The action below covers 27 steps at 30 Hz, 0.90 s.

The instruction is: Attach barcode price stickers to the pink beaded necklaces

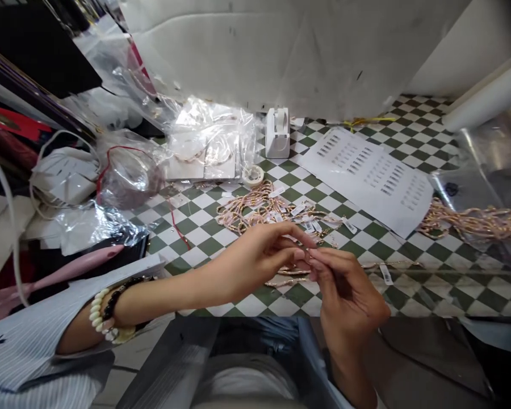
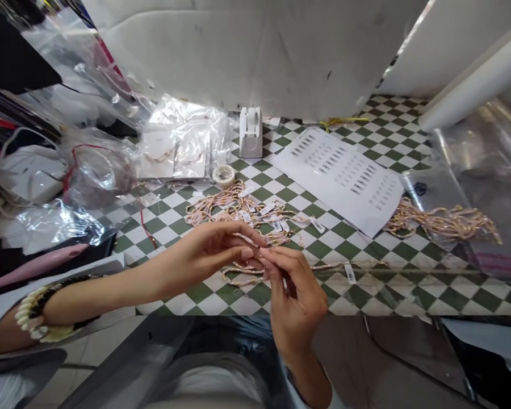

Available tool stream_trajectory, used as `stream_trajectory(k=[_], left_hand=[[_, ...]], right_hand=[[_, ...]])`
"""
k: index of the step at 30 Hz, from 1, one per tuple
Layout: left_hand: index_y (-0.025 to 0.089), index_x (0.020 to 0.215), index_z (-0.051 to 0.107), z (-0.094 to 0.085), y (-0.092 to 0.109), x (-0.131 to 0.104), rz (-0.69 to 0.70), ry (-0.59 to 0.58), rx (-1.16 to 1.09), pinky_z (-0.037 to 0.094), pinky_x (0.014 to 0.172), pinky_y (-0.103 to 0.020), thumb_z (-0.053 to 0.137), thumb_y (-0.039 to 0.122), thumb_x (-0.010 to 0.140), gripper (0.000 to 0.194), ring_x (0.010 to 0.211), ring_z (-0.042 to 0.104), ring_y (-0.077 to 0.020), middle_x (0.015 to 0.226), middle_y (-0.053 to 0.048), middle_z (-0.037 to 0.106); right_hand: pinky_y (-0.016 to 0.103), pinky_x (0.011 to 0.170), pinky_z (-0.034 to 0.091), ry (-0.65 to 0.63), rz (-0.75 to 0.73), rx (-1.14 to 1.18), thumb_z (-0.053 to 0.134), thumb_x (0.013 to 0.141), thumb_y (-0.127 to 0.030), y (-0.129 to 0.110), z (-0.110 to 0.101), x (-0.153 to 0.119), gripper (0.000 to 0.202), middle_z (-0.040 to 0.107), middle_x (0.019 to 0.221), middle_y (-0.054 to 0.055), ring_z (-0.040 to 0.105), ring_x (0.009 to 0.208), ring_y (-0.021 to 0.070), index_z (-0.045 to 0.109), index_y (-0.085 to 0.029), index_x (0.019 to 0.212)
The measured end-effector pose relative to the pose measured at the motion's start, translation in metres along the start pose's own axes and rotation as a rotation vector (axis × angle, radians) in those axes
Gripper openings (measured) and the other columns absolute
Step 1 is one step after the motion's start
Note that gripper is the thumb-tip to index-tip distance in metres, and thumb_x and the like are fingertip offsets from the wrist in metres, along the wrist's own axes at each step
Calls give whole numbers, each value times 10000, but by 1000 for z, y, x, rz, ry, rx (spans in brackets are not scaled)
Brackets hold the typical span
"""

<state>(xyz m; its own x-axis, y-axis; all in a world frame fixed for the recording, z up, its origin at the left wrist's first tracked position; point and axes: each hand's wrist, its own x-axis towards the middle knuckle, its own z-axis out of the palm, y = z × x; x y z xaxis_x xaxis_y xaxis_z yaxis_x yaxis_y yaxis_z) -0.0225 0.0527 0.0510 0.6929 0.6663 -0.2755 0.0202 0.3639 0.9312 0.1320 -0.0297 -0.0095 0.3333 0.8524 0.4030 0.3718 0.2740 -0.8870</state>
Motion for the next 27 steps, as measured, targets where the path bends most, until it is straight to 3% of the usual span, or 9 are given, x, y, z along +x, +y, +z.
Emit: stream_trajectory(k=[5,10,16,20,27], left_hand=[[113,877,701,23,-11,19,120,131,35,567,763,-236,692,160,910,58,756,702,-121,798,-33,726],[111,814,698,41,-16,37,23,128,92,487,674,-217,716,257,907,174,695,605,-97,738,-17,683],[114,907,737,48,-26,47,-173,67,-164,475,704,-218,835,392,800,313,720,612,-94,777,-16,704],[112,899,755,57,-29,46,-126,84,-96,481,728,-226,798,389,839,287,784,627,-116,821,-39,714],[104,835,715,73,-27,50,-38,76,89,412,590,-186,740,335,887,238,702,539,-85,818,-24,660]], right_hand=[[193,517,485,13,125,122,668,910,-72,9,-20,6,162,687,897,-11,604,623,66,719,-215,967],[185,432,445,26,176,239,696,887,-80,17,-39,10,127,679,787,-24,610,548,73,701,-200,930],[186,520,520,80,137,262,687,871,-18,19,-51,4,214,730,899,-12,674,641,75,703,-214,957],[214,624,586,85,118,227,696,858,-3,19,-59,-2,244,721,898,-9,669,666,78,703,-214,980],[208,693,625,103,88,50,736,850,-68,28,-74,-11,249,742,937,-4,719,796,114,715,-239,1029]])
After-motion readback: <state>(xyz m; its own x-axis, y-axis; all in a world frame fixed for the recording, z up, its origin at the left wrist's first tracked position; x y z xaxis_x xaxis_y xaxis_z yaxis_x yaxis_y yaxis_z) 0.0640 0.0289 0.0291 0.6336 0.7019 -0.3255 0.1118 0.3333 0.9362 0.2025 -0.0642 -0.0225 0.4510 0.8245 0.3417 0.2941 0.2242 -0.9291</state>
